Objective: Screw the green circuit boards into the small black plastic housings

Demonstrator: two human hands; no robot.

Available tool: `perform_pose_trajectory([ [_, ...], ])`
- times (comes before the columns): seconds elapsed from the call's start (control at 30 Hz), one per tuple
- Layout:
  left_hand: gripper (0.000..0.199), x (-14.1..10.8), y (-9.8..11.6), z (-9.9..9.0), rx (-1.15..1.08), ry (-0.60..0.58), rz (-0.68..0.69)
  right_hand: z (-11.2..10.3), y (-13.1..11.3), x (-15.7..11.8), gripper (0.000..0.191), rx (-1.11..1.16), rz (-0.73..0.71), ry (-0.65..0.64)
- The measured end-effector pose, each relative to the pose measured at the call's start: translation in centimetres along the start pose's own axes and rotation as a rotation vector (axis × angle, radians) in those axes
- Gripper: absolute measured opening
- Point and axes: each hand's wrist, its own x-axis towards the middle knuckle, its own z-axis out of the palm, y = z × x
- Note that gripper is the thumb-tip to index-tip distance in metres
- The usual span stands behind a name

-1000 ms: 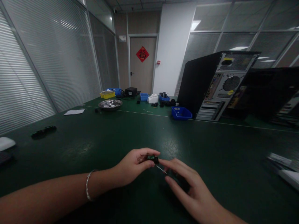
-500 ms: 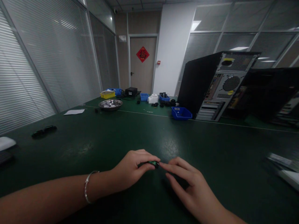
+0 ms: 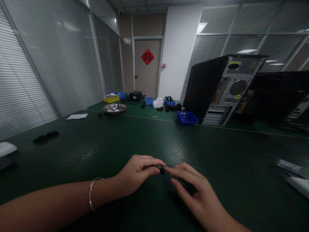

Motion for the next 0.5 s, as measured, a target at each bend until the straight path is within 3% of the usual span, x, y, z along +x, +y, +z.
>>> perform_pose_trajectory([
  [0.3, 0.024, 0.0, 0.63, 0.03, 0.115, 0.001, 0.093, 0.14, 0.78, -0.37, 0.034, -0.104, -0.003, -0.04],
  [0.5, 0.023, 0.05, 0.65, -0.04, 0.073, -0.012, 0.061, 0.26, 0.6, -0.24, 0.034, -0.066, -0.005, -0.027],
])
